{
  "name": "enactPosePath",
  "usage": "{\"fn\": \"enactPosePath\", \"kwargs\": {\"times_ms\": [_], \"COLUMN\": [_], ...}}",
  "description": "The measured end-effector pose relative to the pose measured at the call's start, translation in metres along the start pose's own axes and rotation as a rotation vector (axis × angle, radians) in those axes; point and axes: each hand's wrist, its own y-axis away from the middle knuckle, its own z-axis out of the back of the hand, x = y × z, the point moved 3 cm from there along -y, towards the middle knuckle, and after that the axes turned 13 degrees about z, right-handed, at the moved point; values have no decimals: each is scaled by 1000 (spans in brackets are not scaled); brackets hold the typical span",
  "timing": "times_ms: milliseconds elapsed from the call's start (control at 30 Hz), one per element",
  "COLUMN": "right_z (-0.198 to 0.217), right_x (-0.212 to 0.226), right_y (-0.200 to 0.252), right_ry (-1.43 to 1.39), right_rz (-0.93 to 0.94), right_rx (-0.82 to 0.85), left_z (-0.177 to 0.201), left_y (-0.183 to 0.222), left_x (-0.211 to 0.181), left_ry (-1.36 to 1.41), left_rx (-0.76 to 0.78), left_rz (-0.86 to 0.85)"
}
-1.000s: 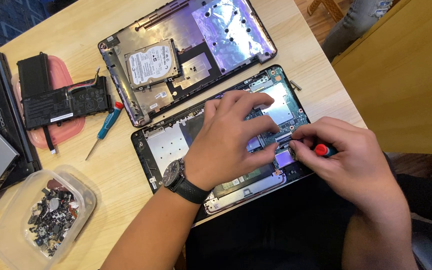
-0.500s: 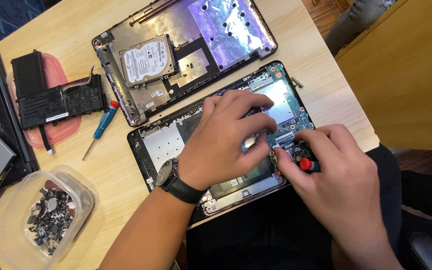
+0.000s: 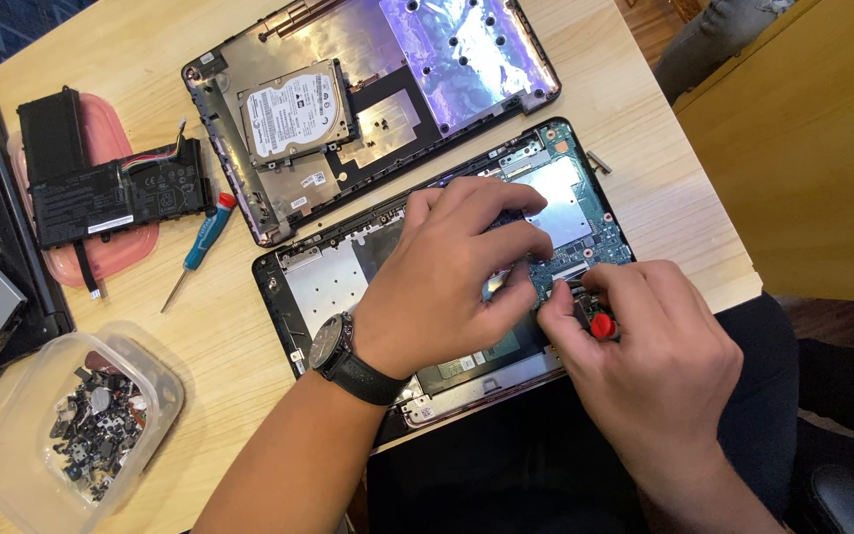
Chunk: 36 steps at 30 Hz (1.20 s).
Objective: A person is repairing a laptop by carefully connecting ribbon cables and installing the motherboard into the chassis.
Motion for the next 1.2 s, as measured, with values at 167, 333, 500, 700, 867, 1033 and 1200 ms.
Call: {"fn": "enactPosePath", "kwargs": {"times_ms": [167,333,500,700,867,1033,1200], "right_z": [1,2,2,22,19,15,9], "right_x": [1,8,-1,-13,-10,-4,-6], "right_y": [0,-6,-9,-15,-11,-12,-6], "right_ry": [-54,-126,-203,-362,-301,-262,-278], "right_rz": [23,104,163,-12,24,108,4], "right_rx": [-26,-38,4,53,60,34,7], "left_z": [0,-3,-3,-3,-3,0,-2], "left_y": [0,2,2,2,2,2,2], "left_x": [1,5,7,8,8,5,7], "left_ry": [3,57,73,85,81,84,74], "left_rx": [-7,54,72,88,91,102,88], "left_rz": [7,50,42,39,36,49,45]}}
